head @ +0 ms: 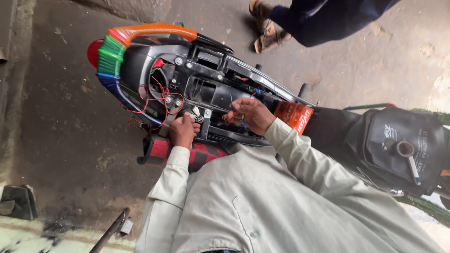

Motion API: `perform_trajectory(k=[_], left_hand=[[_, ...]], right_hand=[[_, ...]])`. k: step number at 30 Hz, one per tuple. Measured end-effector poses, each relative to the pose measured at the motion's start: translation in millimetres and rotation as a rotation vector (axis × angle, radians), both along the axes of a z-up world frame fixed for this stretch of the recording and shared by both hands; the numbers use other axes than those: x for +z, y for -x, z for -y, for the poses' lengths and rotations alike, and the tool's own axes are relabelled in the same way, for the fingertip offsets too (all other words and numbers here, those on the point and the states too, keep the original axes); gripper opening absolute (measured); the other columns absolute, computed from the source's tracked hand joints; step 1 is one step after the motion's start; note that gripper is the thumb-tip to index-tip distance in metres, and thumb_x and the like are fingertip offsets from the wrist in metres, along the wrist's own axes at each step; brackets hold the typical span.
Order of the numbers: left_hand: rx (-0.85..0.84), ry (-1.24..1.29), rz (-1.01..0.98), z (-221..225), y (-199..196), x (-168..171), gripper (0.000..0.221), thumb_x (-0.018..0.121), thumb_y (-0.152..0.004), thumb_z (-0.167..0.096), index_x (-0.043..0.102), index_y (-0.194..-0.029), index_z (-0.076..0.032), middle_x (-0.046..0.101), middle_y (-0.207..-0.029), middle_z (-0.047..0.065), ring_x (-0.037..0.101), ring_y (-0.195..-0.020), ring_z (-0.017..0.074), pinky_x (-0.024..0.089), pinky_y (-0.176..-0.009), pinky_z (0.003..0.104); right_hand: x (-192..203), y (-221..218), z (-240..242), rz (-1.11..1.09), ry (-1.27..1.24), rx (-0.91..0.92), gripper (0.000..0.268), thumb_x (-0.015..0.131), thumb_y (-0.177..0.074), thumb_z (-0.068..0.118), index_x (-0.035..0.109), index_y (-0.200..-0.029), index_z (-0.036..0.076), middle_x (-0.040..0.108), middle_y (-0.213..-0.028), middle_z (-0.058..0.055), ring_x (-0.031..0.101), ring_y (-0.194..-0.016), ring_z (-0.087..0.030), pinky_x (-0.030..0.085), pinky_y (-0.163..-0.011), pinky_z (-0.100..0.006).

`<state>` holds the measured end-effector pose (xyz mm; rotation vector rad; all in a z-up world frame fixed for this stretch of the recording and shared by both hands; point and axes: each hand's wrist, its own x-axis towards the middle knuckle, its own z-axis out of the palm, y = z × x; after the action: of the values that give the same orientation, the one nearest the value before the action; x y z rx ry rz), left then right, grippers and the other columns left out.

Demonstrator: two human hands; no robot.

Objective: The person works on the exposed wiring under the seat of a scooter, joining and taping wire connections by hand. They then retrieve a multimeter from a workbench and use it to test the wiring connections on the scooter.

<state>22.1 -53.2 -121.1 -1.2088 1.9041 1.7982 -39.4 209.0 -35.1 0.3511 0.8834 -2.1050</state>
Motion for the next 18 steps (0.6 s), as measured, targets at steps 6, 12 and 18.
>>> perform_trajectory(k=[6, 12, 18], left_hand=[[-0.067, 0.147, -0.041, 0.4, -10.1, -13.0, 0.047, 0.055, -0.103, -0.035, 0.07, -0.083, 0.004, 0.075, -0.07, 0.01, 0.069, -0.055, 0.0134, 0.052, -0.049, 0.026], [0.039, 0.032, -0.012, 1.7, -12.4, -12.2, 0.039, 0.053, -0.103, -0.03, 0.068, -0.089, 0.004, 0.075, -0.075, 0.012, 0.067, -0.056, 0.0147, 0.05, -0.048, 0.029], [0.06, -0.017, 0.002, 5.1, -15.9, -3.5, 0.039, 0.059, -0.102, -0.03, 0.069, -0.094, 0.007, 0.075, -0.078, 0.011, 0.069, -0.06, 0.0146, 0.052, -0.052, 0.028]], right_hand=[[-48.5, 1.5, 1.0, -0.079, -0.223, 0.062, 0.005, 0.067, -0.1, 0.007, 0.063, -0.101, 0.005, 0.074, -0.088, -0.011, 0.074, -0.085, -0.025, 0.052, -0.069, -0.035], [-55.8, 2.2, 22.1, -0.456, -0.359, 0.182, 0.011, 0.072, -0.097, 0.001, 0.069, -0.107, -0.002, 0.074, -0.091, -0.006, 0.069, -0.081, -0.012, 0.058, -0.073, -0.027], [-69.8, -3.0, 63.2, -0.449, -0.441, 0.274, 0.019, 0.07, -0.091, 0.004, 0.068, -0.11, 0.004, 0.074, -0.088, 0.0, 0.069, -0.079, -0.007, 0.059, -0.071, -0.023]])
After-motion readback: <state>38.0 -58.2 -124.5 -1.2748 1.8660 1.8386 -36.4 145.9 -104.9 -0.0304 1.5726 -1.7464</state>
